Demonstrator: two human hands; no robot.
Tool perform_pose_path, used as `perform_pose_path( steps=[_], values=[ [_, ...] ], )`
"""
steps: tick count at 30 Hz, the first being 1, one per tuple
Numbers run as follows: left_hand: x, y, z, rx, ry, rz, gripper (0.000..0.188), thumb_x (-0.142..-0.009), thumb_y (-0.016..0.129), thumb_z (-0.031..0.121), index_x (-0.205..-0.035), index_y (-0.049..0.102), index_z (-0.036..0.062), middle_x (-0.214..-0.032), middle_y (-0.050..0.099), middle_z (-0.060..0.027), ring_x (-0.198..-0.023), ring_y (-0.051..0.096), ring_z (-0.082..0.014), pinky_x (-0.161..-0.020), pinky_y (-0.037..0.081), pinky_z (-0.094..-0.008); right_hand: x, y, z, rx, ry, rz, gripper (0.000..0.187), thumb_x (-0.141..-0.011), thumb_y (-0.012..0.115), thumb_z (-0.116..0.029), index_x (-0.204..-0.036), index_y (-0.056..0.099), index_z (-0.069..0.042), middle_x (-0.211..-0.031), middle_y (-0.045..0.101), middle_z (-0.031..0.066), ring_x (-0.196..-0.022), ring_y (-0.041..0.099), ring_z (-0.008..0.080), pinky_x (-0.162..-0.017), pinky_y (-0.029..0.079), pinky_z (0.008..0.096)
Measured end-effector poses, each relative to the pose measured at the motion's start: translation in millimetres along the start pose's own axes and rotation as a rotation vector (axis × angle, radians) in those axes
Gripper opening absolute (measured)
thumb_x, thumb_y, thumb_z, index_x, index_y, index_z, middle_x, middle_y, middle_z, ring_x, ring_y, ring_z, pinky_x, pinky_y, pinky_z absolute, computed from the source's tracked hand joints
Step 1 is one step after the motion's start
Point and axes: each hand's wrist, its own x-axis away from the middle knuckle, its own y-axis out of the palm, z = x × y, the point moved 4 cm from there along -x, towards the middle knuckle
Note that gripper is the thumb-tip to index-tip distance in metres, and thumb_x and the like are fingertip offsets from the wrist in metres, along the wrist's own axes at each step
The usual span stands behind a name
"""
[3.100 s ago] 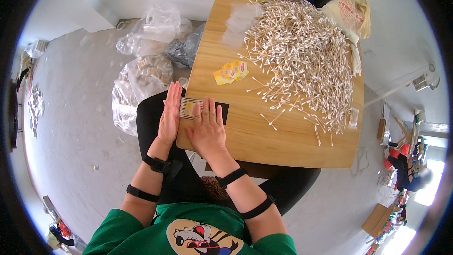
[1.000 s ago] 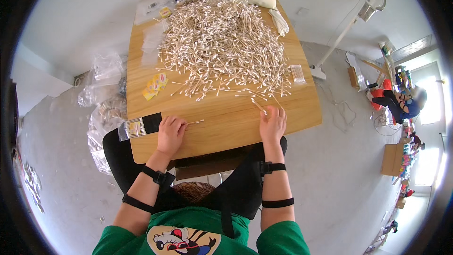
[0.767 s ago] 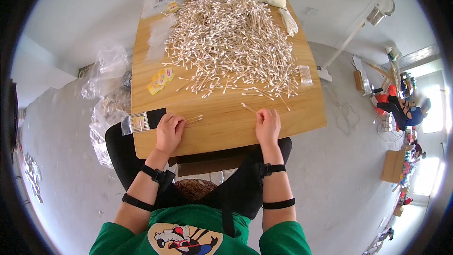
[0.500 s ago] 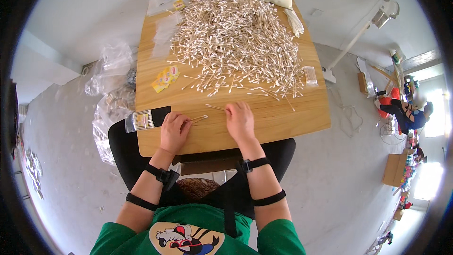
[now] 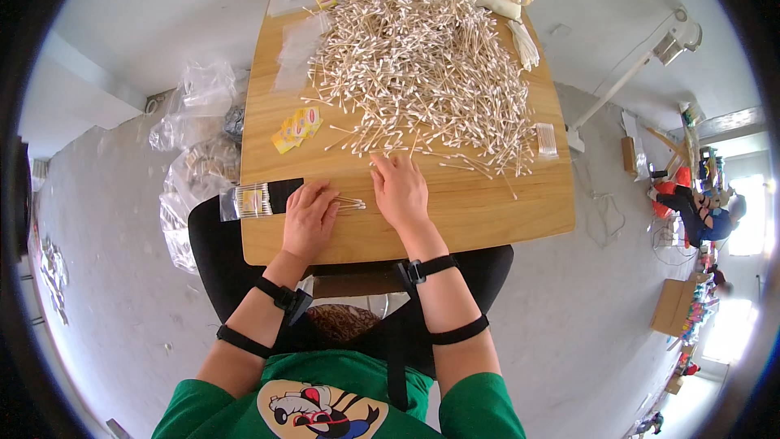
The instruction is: Sort and arrange cotton swabs into a plastic container.
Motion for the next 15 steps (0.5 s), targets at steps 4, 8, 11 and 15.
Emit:
perform_pose_path(
  steps=[4, 8, 11, 15],
  values=[
    [3, 1, -3, 0.035, -0.005, 0.010, 0.015, -0.088, 0.069, 0.014, -0.101, 0.066, 0.0078, -0.116, 0.061, -0.0089, -0.110, 0.058, -0.0311, -0.096, 0.045, -0.0438, -4, 7, 3, 0.066, -0.012, -0.008, 0.010, -0.089, 0.067, -0.014, -0.096, 0.061, -0.008, -0.095, 0.059, 0.0110, -0.093, 0.060, 0.0330, -0.078, 0.052, 0.0445],
    [3, 1, -3, 0.083, -0.017, 0.013, 0.010, -0.087, 0.069, 0.013, -0.095, 0.066, 0.0075, -0.112, 0.062, -0.0090, -0.108, 0.059, -0.0316, -0.096, 0.046, -0.0436, 8, 6, 10, 0.109, 0.055, 0.033, 0.010, -0.089, 0.066, -0.011, -0.092, 0.057, -0.008, -0.095, 0.059, 0.0119, -0.094, 0.059, 0.0336, -0.077, 0.051, 0.0450],
    [2, -2, -1, 0.086, -0.020, 0.015, 0.009, -0.087, 0.069, 0.012, -0.094, 0.066, 0.0072, -0.111, 0.062, -0.0093, -0.107, 0.059, -0.0317, -0.095, 0.046, -0.0434, 18, 3, 8, 0.085, 0.101, 0.049, 0.009, -0.088, 0.065, -0.008, -0.091, 0.057, -0.008, -0.092, 0.059, 0.0123, -0.090, 0.060, 0.0347, -0.075, 0.051, 0.0458],
    [2, -2, -2, 0.096, -0.030, 0.028, 0.013, -0.088, 0.067, 0.010, -0.100, 0.065, 0.0062, -0.112, 0.062, -0.0104, -0.108, 0.059, -0.0327, -0.096, 0.046, -0.0436, 24, 5, 1, -0.023, 0.010, 0.030, 0.011, -0.086, 0.065, -0.004, -0.093, 0.058, -0.009, -0.086, 0.061, 0.0117, -0.084, 0.061, 0.0353, -0.072, 0.050, 0.0464]
  ],
)
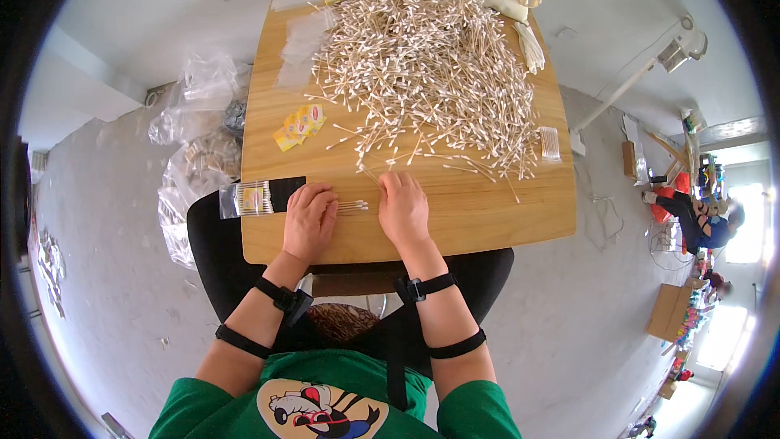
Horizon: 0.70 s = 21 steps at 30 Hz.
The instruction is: Sort and arrange cotton swabs into a plastic container.
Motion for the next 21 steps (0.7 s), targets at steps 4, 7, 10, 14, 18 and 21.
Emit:
perform_pose_path(
  steps=[4, 7, 10, 14, 18, 21],
  values=[
    [0, 1, -2, 0.000, -0.026, 0.006, 0.019, -0.090, 0.063, 0.009, -0.108, 0.064, 0.0042, -0.115, 0.063, -0.0131, -0.109, 0.058, -0.0350, -0.096, 0.045, -0.0441, -5, 3, -12, -0.092, -0.085, -0.003, 0.018, -0.083, 0.066, 0.000, -0.097, 0.060, -0.009, -0.084, 0.063, 0.0104, -0.085, 0.062, 0.0340, -0.072, 0.050, 0.0459],
    [1, 1, -4, -0.027, -0.020, 0.041, 0.025, -0.090, 0.062, 0.009, -0.115, 0.062, 0.0033, -0.119, 0.062, -0.0141, -0.112, 0.057, -0.0363, -0.098, 0.044, -0.0442, -10, 7, -16, -0.157, -0.088, -0.043, 0.025, -0.081, 0.067, 0.001, -0.102, 0.061, -0.009, -0.084, 0.065, 0.0096, -0.085, 0.062, 0.0331, -0.073, 0.050, 0.0453],
    [-2, 0, -2, -0.025, -0.044, 0.026, 0.032, -0.090, 0.062, 0.008, -0.121, 0.061, 0.0033, -0.124, 0.061, -0.0135, -0.115, 0.057, -0.0355, -0.099, 0.044, -0.0443, -10, 12, -15, -0.192, -0.091, -0.081, 0.028, -0.080, 0.067, 0.003, -0.105, 0.061, -0.008, -0.085, 0.066, 0.0100, -0.084, 0.063, 0.0331, -0.074, 0.051, 0.0446],
    [-11, 0, -3, -0.034, -0.105, 0.015, 0.026, -0.085, 0.066, 0.010, -0.111, 0.065, 0.0058, -0.115, 0.062, -0.0113, -0.109, 0.058, -0.0347, -0.094, 0.045, -0.0454, -8, 15, -14, -0.259, -0.040, -0.110, 0.030, -0.079, 0.068, 0.003, -0.107, 0.060, -0.007, -0.085, 0.067, 0.0104, -0.085, 0.064, 0.0331, -0.075, 0.051, 0.0439],
    [-28, 3, -15, -0.041, -0.127, -0.041, 0.012, -0.080, 0.070, 0.010, -0.092, 0.068, 0.0075, -0.100, 0.063, -0.0089, -0.097, 0.060, -0.0333, -0.085, 0.048, -0.0456, -9, 13, -14, -0.307, -0.019, -0.093, 0.029, -0.079, 0.068, 0.002, -0.106, 0.061, -0.006, -0.085, 0.067, 0.0107, -0.085, 0.065, 0.0324, -0.075, 0.052, 0.0429],
    [-35, 2, -18, -0.021, -0.114, -0.133, 0.006, -0.080, 0.070, 0.009, -0.086, 0.068, 0.0069, -0.095, 0.063, -0.0099, -0.093, 0.061, -0.0337, -0.080, 0.050, -0.0443, -9, 13, -12, -0.315, -0.008, -0.097, 0.027, -0.079, 0.069, 0.003, -0.104, 0.062, -0.005, -0.084, 0.067, 0.0106, -0.084, 0.066, 0.0319, -0.075, 0.053, 0.0420]
  ],
)
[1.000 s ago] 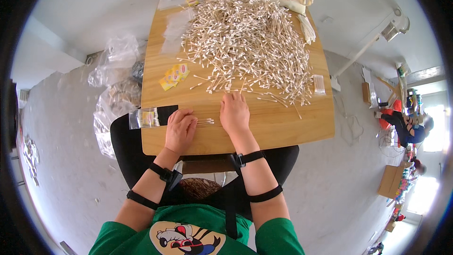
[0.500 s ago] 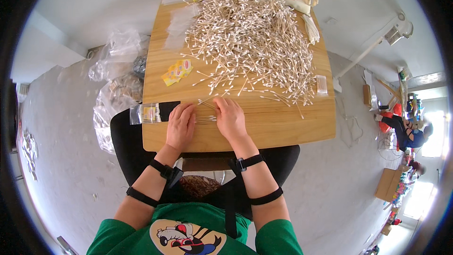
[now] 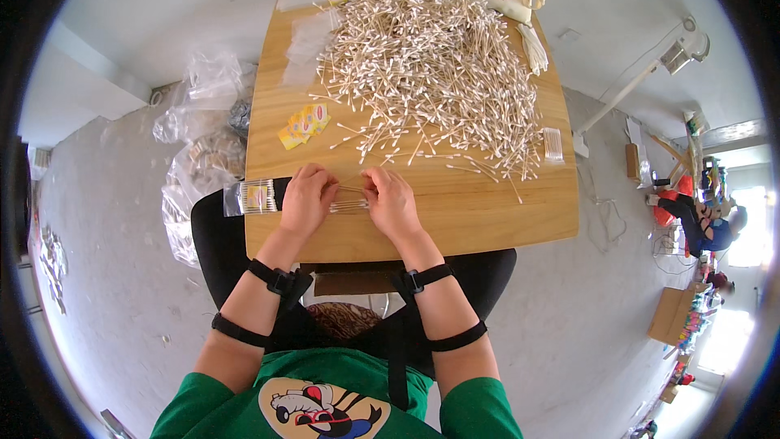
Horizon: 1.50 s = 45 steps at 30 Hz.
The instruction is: Sort and arrange cotton swabs into a plastic container.
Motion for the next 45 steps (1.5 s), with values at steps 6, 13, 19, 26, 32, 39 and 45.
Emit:
perform_pose_path(
  steps=[6, 13, 19, 26, 32, 39, 45],
  values=[
    [-7, 0, -5, -0.072, -0.039, -0.121, 0.005, -0.083, 0.067, 0.008, -0.085, 0.067, 0.0031, -0.092, 0.063, -0.0125, -0.092, 0.062, -0.0352, -0.078, 0.051, -0.0432, 0, -1, 0, -0.032, 0.023, -0.001, 0.025, -0.079, 0.070, 0.002, -0.101, 0.062, -0.005, -0.085, 0.068, 0.0108, -0.084, 0.066, 0.0316, -0.075, 0.053, 0.0412],
    [-1, 0, -6, 0.056, -0.017, -0.038, 0.002, -0.084, 0.066, 0.007, -0.085, 0.067, 0.0052, -0.094, 0.061, -0.0107, -0.092, 0.061, -0.0333, -0.078, 0.051, -0.0426, 0, -17, 10, -0.019, 0.049, 0.113, 0.021, -0.080, 0.070, 0.000, -0.099, 0.067, -0.007, -0.087, 0.066, 0.0101, -0.083, 0.066, 0.0301, -0.072, 0.053, 0.0396],
    [15, -4, 1, 0.090, 0.136, 0.045, 0.005, -0.084, 0.067, 0.007, -0.088, 0.068, 0.0038, -0.099, 0.062, -0.0118, -0.093, 0.060, -0.0335, -0.081, 0.051, -0.0423, -22, -33, 15, 0.351, -0.105, 0.182, 0.011, -0.083, 0.068, -0.005, -0.091, 0.070, -0.014, -0.094, 0.059, 0.0059, -0.091, 0.060, 0.0287, -0.076, 0.051, 0.0416],
    [26, -4, -3, 0.187, 0.073, 0.174, 0.009, -0.089, 0.064, 0.005, -0.097, 0.065, 0.0012, -0.107, 0.064, -0.0138, -0.099, 0.061, -0.0356, -0.087, 0.051, -0.0419, -30, -29, 6, 0.422, -0.171, 0.049, 0.008, -0.083, 0.066, -0.005, -0.083, 0.067, -0.013, -0.093, 0.057, 0.0052, -0.093, 0.060, 0.0272, -0.076, 0.051, 0.0408],
    [28, -6, -5, 0.201, 0.042, 0.243, 0.013, -0.090, 0.062, 0.003, -0.103, 0.065, 0.0021, -0.110, 0.064, -0.0152, -0.101, 0.061, -0.0360, -0.089, 0.051, -0.0420, -16, -5, -21, 0.456, -0.256, 0.025, 0.006, -0.080, 0.066, -0.004, -0.082, 0.063, -0.009, -0.092, 0.058, 0.0062, -0.091, 0.061, 0.0276, -0.075, 0.051, 0.0397],
    [26, -2, 3, 0.029, 0.105, 0.100, 0.016, -0.086, 0.067, 0.010, -0.102, 0.069, 0.0080, -0.116, 0.061, -0.0104, -0.109, 0.059, -0.0320, -0.094, 0.047, -0.0431, -10, 7, -31, 0.280, -0.216, 0.096, 0.004, -0.082, 0.066, -0.006, -0.084, 0.064, -0.009, -0.090, 0.059, 0.0083, -0.090, 0.061, 0.0311, -0.076, 0.051, 0.0430],
    [27, -5, 8, 0.039, 0.117, 0.099, 0.013, -0.086, 0.069, 0.015, -0.097, 0.070, 0.0091, -0.117, 0.061, -0.0086, -0.113, 0.057, -0.0311, -0.096, 0.044, -0.0444, -5, -31, 6, 0.333, -0.121, 0.081, 0.017, -0.080, 0.064, -0.001, -0.090, 0.071, -0.013, -0.095, 0.061, 0.0077, -0.094, 0.062, 0.0306, -0.080, 0.052, 0.0418]
  ],
)
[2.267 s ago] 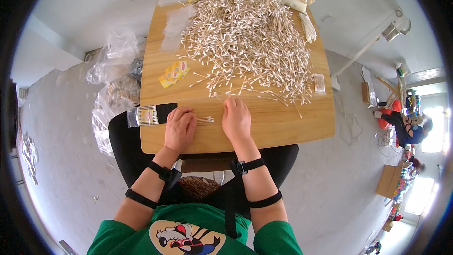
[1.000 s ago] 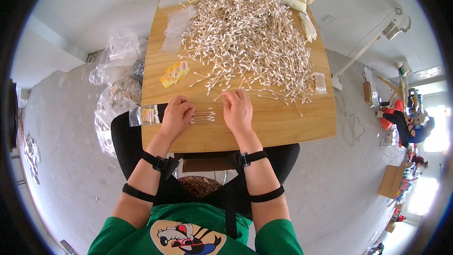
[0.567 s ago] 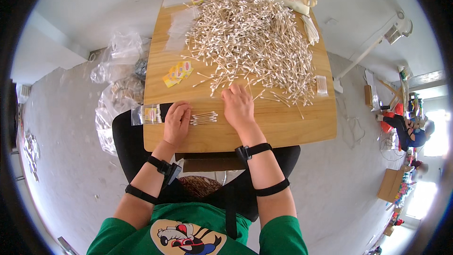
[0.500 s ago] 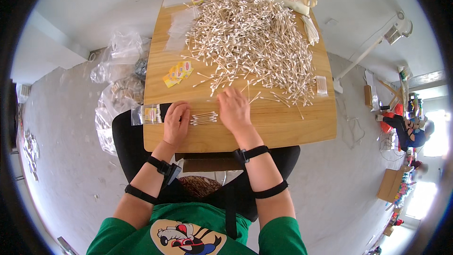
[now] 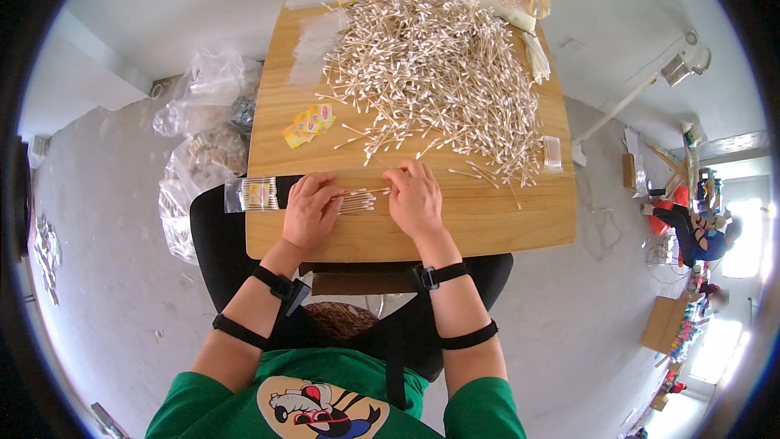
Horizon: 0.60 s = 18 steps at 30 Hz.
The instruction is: Sort and arrange cotton swabs into a plastic container.
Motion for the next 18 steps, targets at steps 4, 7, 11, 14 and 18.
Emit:
perform_pose_path(
  steps=[4, 7, 11, 14, 18],
  values=[
    [0, -2, 0, 0.004, -0.009, -0.031, 0.016, -0.084, 0.072, 0.017, -0.098, 0.070, 0.0091, -0.118, 0.061, -0.0088, -0.115, 0.056, -0.0317, -0.098, 0.043, -0.0445, 8, -14, 14, 0.054, -0.029, -0.043, 0.013, -0.079, 0.065, -0.002, -0.087, 0.069, -0.011, -0.095, 0.061, 0.0068, -0.093, 0.062, 0.0300, -0.080, 0.052, 0.0414],
    [0, -2, 1, 0.018, -0.021, -0.066, 0.018, -0.083, 0.073, 0.019, -0.098, 0.070, 0.0091, -0.119, 0.061, -0.0093, -0.116, 0.055, -0.0323, -0.100, 0.042, -0.0445, 12, -21, 25, 0.091, -0.014, -0.015, 0.011, -0.078, 0.066, -0.002, -0.086, 0.068, -0.010, -0.096, 0.061, 0.0062, -0.093, 0.061, 0.0296, -0.080, 0.052, 0.0410],
    [0, -1, 2, -0.003, -0.016, -0.076, 0.020, -0.082, 0.073, 0.018, -0.100, 0.070, 0.0091, -0.120, 0.061, -0.0101, -0.117, 0.055, -0.0324, -0.100, 0.042, -0.0450, 9, -21, 13, 0.074, 0.000, -0.005, 0.009, -0.078, 0.070, -0.006, -0.085, 0.068, -0.012, -0.094, 0.061, 0.0052, -0.092, 0.060, 0.0286, -0.079, 0.051, 0.0407],
    [-1, 0, 1, -0.006, -0.007, -0.065, 0.019, -0.083, 0.072, 0.017, -0.100, 0.070, 0.0088, -0.118, 0.061, -0.0104, -0.115, 0.056, -0.0326, -0.100, 0.043, -0.0449, 4, -8, -3, 0.064, -0.054, -0.054, 0.009, -0.079, 0.071, -0.007, -0.085, 0.068, -0.012, -0.092, 0.060, 0.0039, -0.091, 0.060, 0.0276, -0.078, 0.051, 0.0398],
    [-2, 2, -7, 0.093, -0.045, -0.023, 0.018, -0.092, 0.064, 0.016, -0.105, 0.069, 0.0057, -0.118, 0.063, -0.0119, -0.112, 0.059, -0.0327, -0.098, 0.046, -0.0426, -3, 1, -12, 0.069, -0.133, -0.090, 0.006, -0.080, 0.071, -0.007, -0.084, 0.068, -0.011, -0.090, 0.060, 0.0027, -0.092, 0.060, 0.0265, -0.077, 0.051, 0.0382]
  ],
)
